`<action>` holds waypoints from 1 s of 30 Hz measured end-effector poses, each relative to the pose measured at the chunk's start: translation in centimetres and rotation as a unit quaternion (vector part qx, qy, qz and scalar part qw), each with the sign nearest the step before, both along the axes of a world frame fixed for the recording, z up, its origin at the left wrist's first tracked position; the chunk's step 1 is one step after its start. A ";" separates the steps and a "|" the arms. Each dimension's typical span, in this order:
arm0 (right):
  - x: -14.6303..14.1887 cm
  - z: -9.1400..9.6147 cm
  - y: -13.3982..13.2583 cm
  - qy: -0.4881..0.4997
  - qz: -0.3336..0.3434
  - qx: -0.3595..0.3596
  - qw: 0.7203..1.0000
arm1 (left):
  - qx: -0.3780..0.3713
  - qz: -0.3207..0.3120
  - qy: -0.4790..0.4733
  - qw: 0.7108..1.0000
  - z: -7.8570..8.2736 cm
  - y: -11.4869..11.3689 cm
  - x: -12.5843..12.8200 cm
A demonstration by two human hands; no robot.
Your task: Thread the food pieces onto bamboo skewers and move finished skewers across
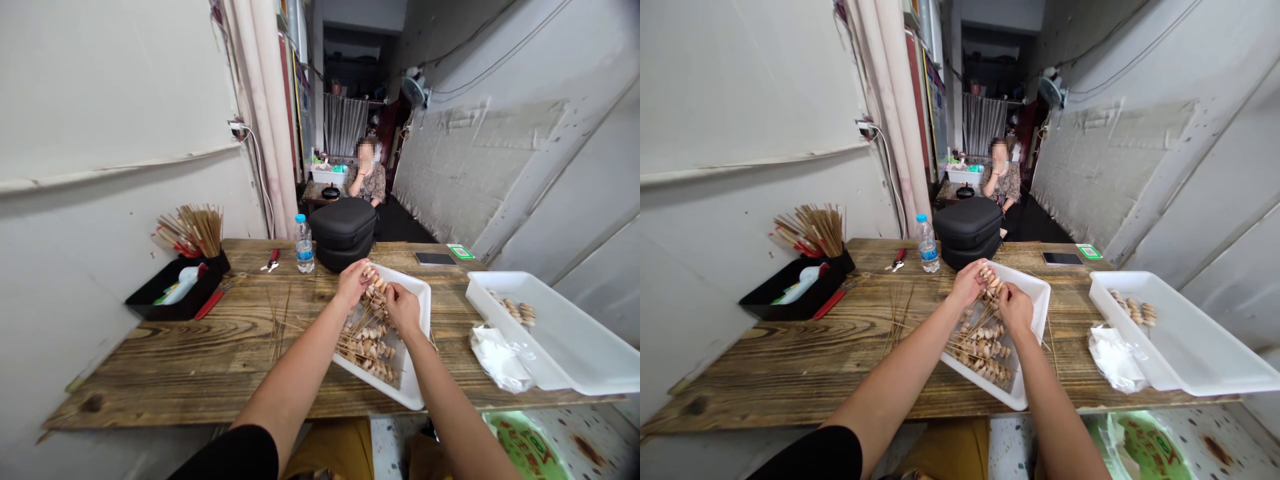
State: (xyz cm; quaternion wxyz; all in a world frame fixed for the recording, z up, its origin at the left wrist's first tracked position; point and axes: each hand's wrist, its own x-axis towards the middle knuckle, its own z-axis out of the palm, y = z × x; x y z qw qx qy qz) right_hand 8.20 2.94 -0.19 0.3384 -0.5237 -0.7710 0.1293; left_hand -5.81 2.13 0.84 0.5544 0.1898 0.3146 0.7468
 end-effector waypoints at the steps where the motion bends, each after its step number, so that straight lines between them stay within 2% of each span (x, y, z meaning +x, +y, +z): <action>1: -0.1 0.1 -0.1 0.007 0.007 -0.002 1.000 | 0.007 0.005 -0.005 1.000 -0.1 0.1 0.0; 6: -0.5 0.4 -0.7 0.032 0.070 -0.002 0.997 | 0.040 0.018 -0.036 0.998 -0.4 0.3 -0.1; 10: -0.8 0.1 -0.7 0.008 0.099 0.019 0.995 | 0.026 0.027 -0.030 0.999 -0.5 0.4 0.0; 19: -0.7 0.0 -0.8 -0.019 0.124 0.051 0.991 | 0.031 0.024 -0.040 0.998 -0.7 0.5 0.1; 24: -0.7 -0.1 -0.6 -0.026 0.124 0.045 0.991 | 0.014 0.018 -0.033 0.999 -0.6 0.5 0.3; 30: -0.8 0.2 -0.5 0.000 0.117 0.032 0.993 | 0.029 0.014 -0.056 0.998 0.0 0.5 0.1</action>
